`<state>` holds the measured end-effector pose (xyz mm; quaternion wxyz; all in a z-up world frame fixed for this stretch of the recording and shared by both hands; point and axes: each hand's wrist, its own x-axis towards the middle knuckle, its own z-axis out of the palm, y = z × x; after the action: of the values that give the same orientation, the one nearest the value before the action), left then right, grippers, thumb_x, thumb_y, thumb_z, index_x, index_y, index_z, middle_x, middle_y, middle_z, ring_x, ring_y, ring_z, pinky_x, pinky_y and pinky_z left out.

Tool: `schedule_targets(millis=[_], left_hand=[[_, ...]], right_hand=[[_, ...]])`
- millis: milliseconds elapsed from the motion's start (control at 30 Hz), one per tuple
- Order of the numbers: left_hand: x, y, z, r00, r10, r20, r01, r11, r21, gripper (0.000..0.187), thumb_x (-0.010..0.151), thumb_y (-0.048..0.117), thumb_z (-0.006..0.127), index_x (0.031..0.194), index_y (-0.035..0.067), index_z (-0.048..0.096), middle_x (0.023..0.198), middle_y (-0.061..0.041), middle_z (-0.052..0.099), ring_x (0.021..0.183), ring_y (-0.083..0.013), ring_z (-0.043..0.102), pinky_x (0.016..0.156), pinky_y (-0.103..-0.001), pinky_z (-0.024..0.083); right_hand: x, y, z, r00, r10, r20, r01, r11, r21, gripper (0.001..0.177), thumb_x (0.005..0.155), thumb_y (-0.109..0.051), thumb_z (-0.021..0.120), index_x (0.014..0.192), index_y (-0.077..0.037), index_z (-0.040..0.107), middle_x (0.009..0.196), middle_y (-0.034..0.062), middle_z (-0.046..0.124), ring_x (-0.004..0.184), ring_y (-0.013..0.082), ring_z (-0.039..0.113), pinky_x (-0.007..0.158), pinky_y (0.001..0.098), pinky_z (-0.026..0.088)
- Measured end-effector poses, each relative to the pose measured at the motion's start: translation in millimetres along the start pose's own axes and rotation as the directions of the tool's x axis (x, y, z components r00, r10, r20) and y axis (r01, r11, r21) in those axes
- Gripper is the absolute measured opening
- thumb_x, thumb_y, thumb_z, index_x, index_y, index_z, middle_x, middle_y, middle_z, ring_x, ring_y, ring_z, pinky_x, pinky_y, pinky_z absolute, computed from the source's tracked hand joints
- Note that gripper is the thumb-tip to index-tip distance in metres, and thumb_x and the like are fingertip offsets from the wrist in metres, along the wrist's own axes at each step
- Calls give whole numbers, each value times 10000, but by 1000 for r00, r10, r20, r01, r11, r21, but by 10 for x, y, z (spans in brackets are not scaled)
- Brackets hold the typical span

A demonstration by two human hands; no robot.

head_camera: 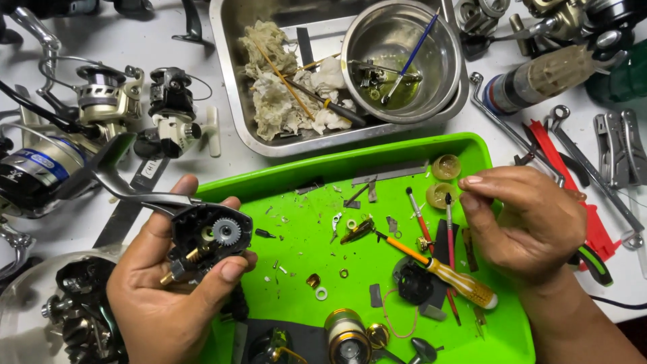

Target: Reassembling the internal gear mechanism and components of a fishing reel on a workbench.

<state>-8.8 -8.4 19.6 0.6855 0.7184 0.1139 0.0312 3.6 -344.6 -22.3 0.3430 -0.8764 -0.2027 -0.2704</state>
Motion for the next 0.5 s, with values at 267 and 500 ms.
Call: schedule_targets(millis=[267, 500], left_hand=[[-20, 30, 33, 1000, 29, 12, -29, 1000, -6, 799, 746, 61, 730, 1485, -85, 462, 1289, -174, 635, 1190, -320, 719, 786, -333, 658], [82, -80, -8, 992, 44, 118, -37, 998, -58, 795, 780, 133, 800, 1506, -26, 516, 1089, -11, 661, 940, -63, 624, 900, -173, 537]], right_hand=[[84, -40, 2, 999, -41, 31, 41, 999, 23, 56, 965, 113, 720, 1002, 132, 683, 957, 263, 719, 857, 373, 708, 805, 433, 566], [309, -245, 0, 847, -88, 525, 120, 992, -26, 146, 885, -132, 772, 998, -42, 751, 890, 110, 715, 815, 212, 661, 742, 330, 566]])
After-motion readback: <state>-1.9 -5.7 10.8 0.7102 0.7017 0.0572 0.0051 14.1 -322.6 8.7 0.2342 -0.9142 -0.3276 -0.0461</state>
